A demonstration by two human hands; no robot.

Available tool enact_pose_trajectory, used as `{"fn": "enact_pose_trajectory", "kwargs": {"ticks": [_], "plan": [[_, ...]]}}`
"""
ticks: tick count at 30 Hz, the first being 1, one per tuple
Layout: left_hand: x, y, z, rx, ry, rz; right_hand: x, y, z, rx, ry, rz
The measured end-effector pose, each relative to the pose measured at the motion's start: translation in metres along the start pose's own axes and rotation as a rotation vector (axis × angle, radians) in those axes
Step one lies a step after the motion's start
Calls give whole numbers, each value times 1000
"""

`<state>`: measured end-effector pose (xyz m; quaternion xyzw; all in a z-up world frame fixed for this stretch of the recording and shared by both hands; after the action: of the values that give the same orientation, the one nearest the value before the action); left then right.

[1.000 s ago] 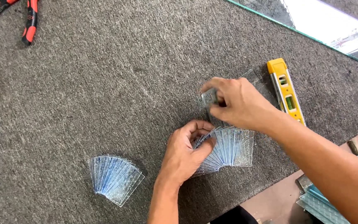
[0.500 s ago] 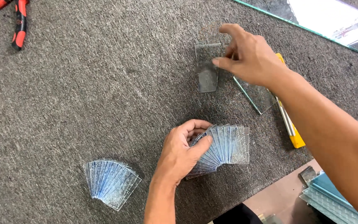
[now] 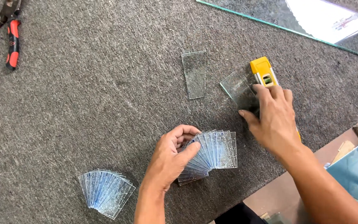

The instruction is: Fanning out, measuring, and organizing small rectangular glass pieces on a workbench

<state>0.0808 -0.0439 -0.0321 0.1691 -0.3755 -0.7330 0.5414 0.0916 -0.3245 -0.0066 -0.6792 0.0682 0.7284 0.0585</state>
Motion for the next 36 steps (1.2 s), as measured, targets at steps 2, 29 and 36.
{"fn": "enact_pose_trajectory", "kwargs": {"ticks": [2,29,36], "plan": [[2,0,-1,31,-19,11,0,0,0,-43,20,-42],[0,3,7,64,-53,66,-37,-44,61,-399,159,-447],[1,8,9,63,-48,47,-34,-50,59,-476,123,-445]]}}
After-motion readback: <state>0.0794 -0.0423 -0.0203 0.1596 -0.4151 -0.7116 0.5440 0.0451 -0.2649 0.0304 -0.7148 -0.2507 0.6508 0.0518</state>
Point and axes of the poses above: each hand's wrist, its own z-axis away from the middle knuckle, its own x-axis out of the palm, y = z × x, the point moved 10 cm from there along -z, towards the middle knuckle, and after that the axes turned 10 degrees about z, right-handed, at the moved point
